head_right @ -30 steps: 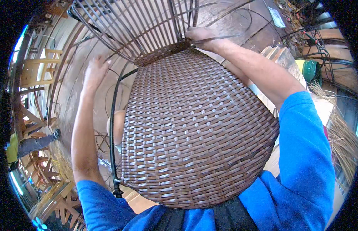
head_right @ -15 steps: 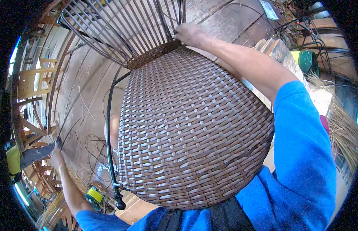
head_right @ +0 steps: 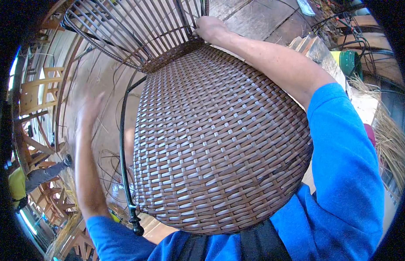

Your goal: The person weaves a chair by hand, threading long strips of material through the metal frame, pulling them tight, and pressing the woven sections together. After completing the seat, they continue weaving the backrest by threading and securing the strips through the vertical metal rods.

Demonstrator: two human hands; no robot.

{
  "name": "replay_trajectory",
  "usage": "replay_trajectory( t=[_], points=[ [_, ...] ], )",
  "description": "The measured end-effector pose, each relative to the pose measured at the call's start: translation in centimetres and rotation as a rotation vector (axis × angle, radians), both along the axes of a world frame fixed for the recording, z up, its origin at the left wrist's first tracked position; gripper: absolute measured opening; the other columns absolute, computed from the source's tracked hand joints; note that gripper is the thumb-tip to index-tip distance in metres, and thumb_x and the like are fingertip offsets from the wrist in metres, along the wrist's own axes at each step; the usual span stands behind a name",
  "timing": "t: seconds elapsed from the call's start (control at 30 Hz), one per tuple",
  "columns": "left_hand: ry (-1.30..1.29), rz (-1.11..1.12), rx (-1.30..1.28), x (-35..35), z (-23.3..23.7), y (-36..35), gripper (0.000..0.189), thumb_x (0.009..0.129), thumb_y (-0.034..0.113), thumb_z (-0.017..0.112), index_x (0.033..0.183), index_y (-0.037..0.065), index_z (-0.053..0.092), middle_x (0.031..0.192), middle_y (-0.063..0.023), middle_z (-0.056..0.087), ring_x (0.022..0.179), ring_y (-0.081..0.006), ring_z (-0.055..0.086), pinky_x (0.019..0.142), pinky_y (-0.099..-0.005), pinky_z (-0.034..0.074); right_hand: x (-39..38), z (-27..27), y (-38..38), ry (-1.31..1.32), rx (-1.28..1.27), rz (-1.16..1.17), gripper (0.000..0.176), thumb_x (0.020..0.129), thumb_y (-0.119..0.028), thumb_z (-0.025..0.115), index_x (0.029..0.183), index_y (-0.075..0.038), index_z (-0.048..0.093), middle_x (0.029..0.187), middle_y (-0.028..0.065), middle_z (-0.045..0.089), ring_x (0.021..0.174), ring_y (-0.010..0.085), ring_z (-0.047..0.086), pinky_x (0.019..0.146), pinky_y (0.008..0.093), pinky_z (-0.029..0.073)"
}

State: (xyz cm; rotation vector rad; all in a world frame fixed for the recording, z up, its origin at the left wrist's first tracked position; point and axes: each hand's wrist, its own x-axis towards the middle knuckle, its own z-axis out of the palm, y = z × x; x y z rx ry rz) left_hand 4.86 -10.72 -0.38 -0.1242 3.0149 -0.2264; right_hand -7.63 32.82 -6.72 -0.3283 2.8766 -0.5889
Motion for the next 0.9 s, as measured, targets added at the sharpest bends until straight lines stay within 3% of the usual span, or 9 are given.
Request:
replay_trajectory(
  t=[0.03, 0.2, 0.23, 0.33, 0.37, 0.53, 0.7, 0.77, 0.9],
  points=[
    [0.278, -0.221, 0.084, -1.3, -3.4, 2.1, 0.066, 0.084, 0.051, 0.052, 0.123, -0.002, 0.049, 0.118, -0.0289, 0.052, 0.109, -0.0387, 0.052, 0.094, -0.0445, 0.039, 0.0, 0.2, 0.1, 0.008, -0.010, 0.019, 0.030, 0.079, -0.031, 0.062, 0.093, -0.005, 0.067, 0.090, 0.0190, 0.065, 0.088, 0.0340, 0.063, 0.079, 0.0409, 0.049],
    [-0.175, -0.060, 0.316, -7.2, -6.8, 6.5, 0.057, 0.087, 0.051, 0.049, 0.100, -0.002, 0.063, 0.091, -0.0276, 0.062, 0.093, -0.0394, 0.059, 0.085, -0.0427, 0.043, 0.3, 0.2, 1.7, -0.048, -0.110, 0.104, 0.024, 0.078, -0.022, 0.057, 0.095, -0.008, 0.067, 0.089, 0.0173, 0.066, 0.087, 0.0335, 0.063, 0.080, 0.0404, 0.049],
    [-0.137, 0.065, 0.631, -5.7, -3.2, 8.8, 0.056, 0.087, 0.053, 0.047, 0.087, 0.000, 0.068, 0.087, -0.0269, 0.063, 0.089, -0.0389, 0.060, 0.079, -0.0420, 0.045, 0.0, -0.4, 1.7, -0.020, -0.105, 0.103, 0.024, 0.078, -0.022, 0.058, 0.095, -0.008, 0.067, 0.090, 0.0173, 0.066, 0.087, 0.0334, 0.063, 0.080, 0.0403, 0.049],
    [-0.177, 0.002, 0.562, -6.8, -2.5, 7.3, 0.055, 0.087, 0.054, 0.046, 0.087, 0.004, 0.069, 0.088, -0.0239, 0.064, 0.084, -0.0387, 0.060, 0.075, -0.0424, 0.046, -0.4, -1.6, 1.4, 0.047, -0.109, 0.077, 0.024, 0.077, -0.021, 0.058, 0.094, -0.006, 0.065, 0.089, 0.0186, 0.065, 0.088, 0.0347, 0.062, 0.080, 0.0421, 0.049],
    [-0.193, -0.068, 0.287, -7.6, -1.0, 7.7, 0.052, 0.088, 0.052, 0.045, 0.091, 0.006, 0.069, 0.088, -0.0204, 0.065, 0.081, -0.0380, 0.061, 0.072, -0.0430, 0.047, -0.3, -1.6, 1.2, 0.074, -0.101, 0.074, 0.024, 0.077, -0.021, 0.058, 0.094, -0.005, 0.064, 0.089, 0.0194, 0.065, 0.089, 0.0353, 0.062, 0.079, 0.0429, 0.048],
    [0.288, -0.210, 0.009, -9.5, 2.8, 9.0, 0.045, 0.091, 0.046, 0.042, 0.091, 0.010, 0.067, 0.084, -0.0177, 0.065, 0.082, -0.0367, 0.062, 0.070, -0.0470, 0.047, -0.1, -1.3, -0.5, 0.119, -0.095, -0.064, 0.028, 0.077, -0.021, 0.060, 0.099, -0.003, 0.057, 0.090, 0.0233, 0.063, 0.090, 0.0386, 0.061, 0.079, 0.0456, 0.047],
    [0.049, -0.048, -0.068, -6.0, 0.9, 7.9, 0.048, 0.092, 0.046, 0.036, 0.086, 0.009, 0.065, 0.082, -0.0175, 0.065, 0.082, -0.0363, 0.062, 0.073, -0.0483, 0.047, 0.1, -1.5, 0.1, 0.075, -0.107, -0.028, 0.031, 0.078, -0.022, 0.063, 0.101, -0.003, 0.056, 0.094, 0.0252, 0.062, 0.094, 0.0405, 0.059, 0.081, 0.0464, 0.046],
    [-0.089, -0.157, -0.033, -1.1, -5.7, 5.7, 0.048, 0.092, 0.045, 0.039, 0.085, 0.006, 0.066, 0.084, -0.0204, 0.064, 0.083, -0.0382, 0.061, 0.076, -0.0480, 0.046, 0.2, -0.6, 0.0, 0.061, -0.105, -0.034, 0.031, 0.080, -0.022, 0.062, 0.103, -0.004, 0.055, 0.095, 0.0251, 0.062, 0.095, 0.0401, 0.059, 0.081, 0.0465, 0.046],
    [-0.134, 0.125, 0.420, -0.3, -4.4, 7.0, 0.049, 0.088, 0.047, 0.045, 0.085, 0.002, 0.066, 0.084, -0.0235, 0.063, 0.083, -0.0402, 0.060, 0.074, -0.0451, 0.045, -0.4, 0.4, 0.8, 0.026, -0.098, 0.059, 0.025, 0.083, -0.021, 0.055, 0.101, -0.005, 0.059, 0.096, 0.0217, 0.063, 0.096, 0.0348, 0.061, 0.083, 0.0425, 0.047]
  ],
)
